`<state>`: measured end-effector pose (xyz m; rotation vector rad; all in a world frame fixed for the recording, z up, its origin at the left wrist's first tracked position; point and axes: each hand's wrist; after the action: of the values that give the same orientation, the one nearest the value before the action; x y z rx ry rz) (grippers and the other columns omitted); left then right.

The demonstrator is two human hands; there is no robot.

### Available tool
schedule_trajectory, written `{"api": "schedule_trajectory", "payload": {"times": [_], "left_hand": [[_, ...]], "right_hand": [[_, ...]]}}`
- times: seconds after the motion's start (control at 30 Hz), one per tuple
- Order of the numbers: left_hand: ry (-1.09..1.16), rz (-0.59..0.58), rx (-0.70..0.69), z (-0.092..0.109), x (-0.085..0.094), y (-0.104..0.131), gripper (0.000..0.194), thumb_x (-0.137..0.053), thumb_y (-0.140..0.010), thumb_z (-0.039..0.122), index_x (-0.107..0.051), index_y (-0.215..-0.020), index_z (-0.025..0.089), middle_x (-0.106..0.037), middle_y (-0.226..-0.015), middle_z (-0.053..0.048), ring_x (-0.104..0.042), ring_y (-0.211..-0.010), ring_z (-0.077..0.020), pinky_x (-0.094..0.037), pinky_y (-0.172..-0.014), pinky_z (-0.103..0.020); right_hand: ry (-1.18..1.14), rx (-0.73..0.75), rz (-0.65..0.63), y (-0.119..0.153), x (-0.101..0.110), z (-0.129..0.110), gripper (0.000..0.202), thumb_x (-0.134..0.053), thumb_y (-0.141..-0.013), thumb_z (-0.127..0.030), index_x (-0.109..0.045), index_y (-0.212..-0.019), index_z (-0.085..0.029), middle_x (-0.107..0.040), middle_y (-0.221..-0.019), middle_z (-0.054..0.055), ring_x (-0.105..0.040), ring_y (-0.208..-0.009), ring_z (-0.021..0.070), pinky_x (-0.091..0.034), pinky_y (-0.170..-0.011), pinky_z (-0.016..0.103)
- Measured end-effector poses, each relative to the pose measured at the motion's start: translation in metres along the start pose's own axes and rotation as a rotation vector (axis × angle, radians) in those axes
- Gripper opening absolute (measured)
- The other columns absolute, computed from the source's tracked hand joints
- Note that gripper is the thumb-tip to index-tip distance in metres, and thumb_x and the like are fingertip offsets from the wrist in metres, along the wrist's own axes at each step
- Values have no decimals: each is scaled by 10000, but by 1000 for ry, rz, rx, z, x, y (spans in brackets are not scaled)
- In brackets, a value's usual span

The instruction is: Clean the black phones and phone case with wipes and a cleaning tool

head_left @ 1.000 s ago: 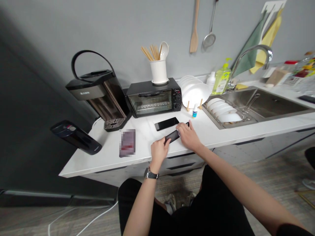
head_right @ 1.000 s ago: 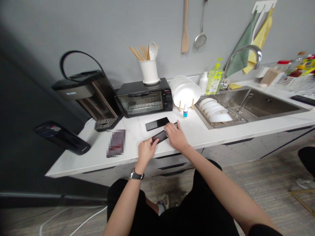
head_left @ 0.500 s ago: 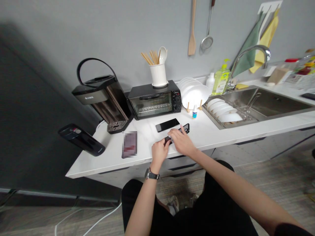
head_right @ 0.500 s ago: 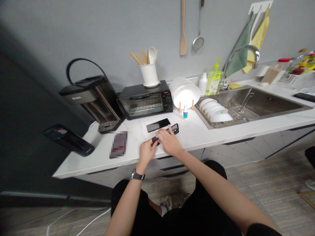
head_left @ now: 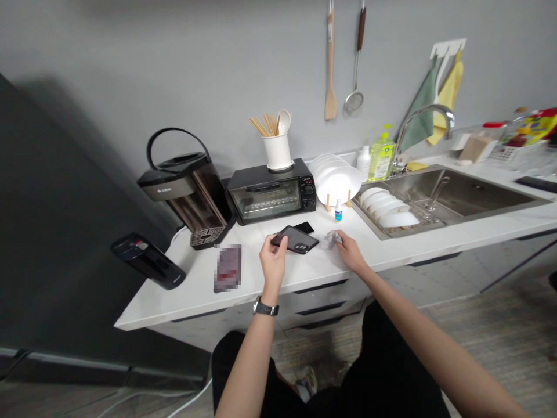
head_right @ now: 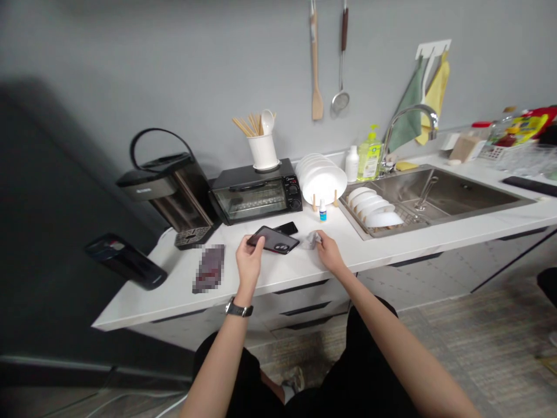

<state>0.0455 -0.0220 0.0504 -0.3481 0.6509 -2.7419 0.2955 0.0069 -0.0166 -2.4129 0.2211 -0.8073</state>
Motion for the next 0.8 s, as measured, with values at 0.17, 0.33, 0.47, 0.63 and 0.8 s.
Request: {"api": "schedule_trajectory", "payload": {"times": [0.17, 0.33, 0.47, 0.63, 0.8], "left_hand": [[-92, -94, 3, 2, -21, 6, 214, -625, -968, 376, -643, -1081, 195, -747, -1011, -47, -704, -957, -183, -537, -865, -250], [-42, -262, 18, -14, -26, 14, 230, -636, -974, 330, -728, -1136, 195, -798, -1101, -63, -742, -1012, -198, -553, -907, -273], [-11, -363, -25, -18, -26, 16, 259, -622, -982, 274, -763, -1193, 221, -791, -1209, -61, -734, -1134, -218, -542, -1018, -318], [-156, -360, 13, -18, -29, 12, 267, -556, -1016, 295, -789, -1103, 199, -815, -1092, -71, -759, -1038, -235, -562, -946, -323], [-271, -358, -45, -23, -29, 6, 315, -493, -1031, 278, -758, -902, 168, -791, -856, -77, -718, -768, -200, -528, -738, -280]], "right_hand": [[-137, -79, 140, -3, -2, -12, 271, -325, -1015, -306, -576, -999, -206, -711, -887, 52, -683, -787, 206, -581, -758, 348], [-194, -90, 248, -23, 15, -52, 313, -361, -1061, -371, -612, -1130, -197, -727, -992, 84, -694, -893, 232, -576, -845, 378], [-170, 6, 346, -39, 24, -97, 352, -365, -1067, -304, -614, -1290, -193, -724, -1223, 135, -681, -1130, 274, -529, -1007, 418], [-60, 286, 77, -27, 2, -117, 493, -398, -955, -133, -585, -1402, -220, -682, -1368, 106, -616, -1306, 255, -490, -1126, 443], [87, 381, 26, -15, -15, -118, 609, -392, -928, -89, -506, -1511, -221, -585, -1521, 100, -413, -1516, 267, -265, -1274, 583]]}}
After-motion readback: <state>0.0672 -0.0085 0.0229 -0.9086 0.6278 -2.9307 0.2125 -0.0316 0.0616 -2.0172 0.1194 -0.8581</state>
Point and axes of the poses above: each hand's wrist, its own y-axis away from the middle knuckle, its own x-axis out of the back of the hand, z = x × y
